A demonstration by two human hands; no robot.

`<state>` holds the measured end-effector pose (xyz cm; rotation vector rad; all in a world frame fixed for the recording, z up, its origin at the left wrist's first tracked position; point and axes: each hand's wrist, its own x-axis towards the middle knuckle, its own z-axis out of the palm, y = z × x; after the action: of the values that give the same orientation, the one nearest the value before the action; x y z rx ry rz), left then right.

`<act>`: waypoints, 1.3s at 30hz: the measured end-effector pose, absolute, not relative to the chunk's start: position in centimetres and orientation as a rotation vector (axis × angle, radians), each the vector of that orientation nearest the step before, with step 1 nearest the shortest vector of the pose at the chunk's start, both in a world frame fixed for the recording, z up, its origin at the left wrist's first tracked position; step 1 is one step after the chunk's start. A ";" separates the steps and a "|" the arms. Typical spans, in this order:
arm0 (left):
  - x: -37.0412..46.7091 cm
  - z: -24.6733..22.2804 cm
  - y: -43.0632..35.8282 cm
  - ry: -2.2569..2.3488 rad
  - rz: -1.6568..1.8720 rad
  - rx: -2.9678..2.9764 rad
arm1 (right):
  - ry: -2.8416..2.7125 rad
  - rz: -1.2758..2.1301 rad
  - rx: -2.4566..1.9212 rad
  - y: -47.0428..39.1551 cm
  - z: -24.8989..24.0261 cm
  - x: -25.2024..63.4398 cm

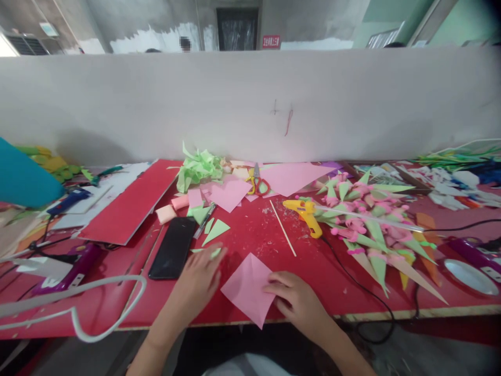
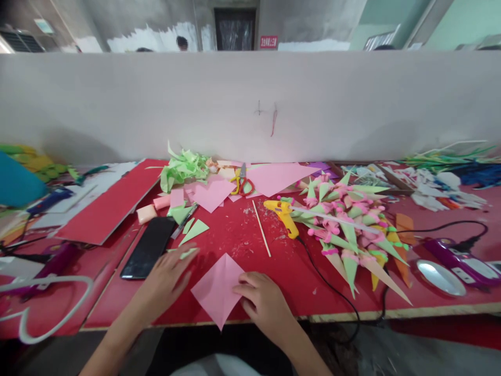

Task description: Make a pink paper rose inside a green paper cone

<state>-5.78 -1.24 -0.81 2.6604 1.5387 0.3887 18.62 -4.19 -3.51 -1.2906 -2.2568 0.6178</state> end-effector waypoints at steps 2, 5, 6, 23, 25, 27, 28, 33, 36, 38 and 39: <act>-4.5 -0.1 -2.9 1.209 0.283 2.580 | -2.258 0.602 -1.271 -4.0 -3.5 18.7; -2.9 -0.2 -4.8 1.111 0.258 2.436 | -2.253 0.657 -1.260 -3.7 -3.2 18.8; -2.5 -0.5 -5.0 1.143 0.272 2.396 | -2.245 0.681 -1.260 -3.6 -3.0 18.7; -2.4 -3.2 -2.8 1.712 0.488 2.380 | -2.204 0.363 -1.631 -2.2 -3.4 17.1; -2.3 -3.3 -2.8 1.732 0.487 2.399 | -2.230 0.279 -1.682 -2.1 -3.4 16.8; -2.2 -3.2 -2.7 1.740 0.501 2.425 | -2.247 0.214 -1.713 -2.1 -3.4 16.6; -2.1 -3.2 -2.7 1.751 0.512 2.433 | -2.255 0.195 -1.723 -2.0 -3.4 16.6; -1.8 -3.0 -2.7 1.806 0.501 2.440 | -2.285 0.156 -1.764 -1.7 -3.3 16.3; -1.9 -2.9 -2.6 1.803 0.448 2.437 | -2.295 0.138 -1.798 -1.5 -3.2 16.1; -2.0 -3.0 -2.5 1.806 0.403 2.422 | -2.303 0.128 -1.808 -1.5 -3.3 16.0; -2.1 -3.0 -2.4 1.807 0.380 2.413 | -2.306 0.120 -1.810 -1.4 -3.3 16.0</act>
<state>-2.07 -2.42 -2.99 2.4132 1.8074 0.3797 15.95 -1.44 -3.31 -1.8096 -2.3059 0.1197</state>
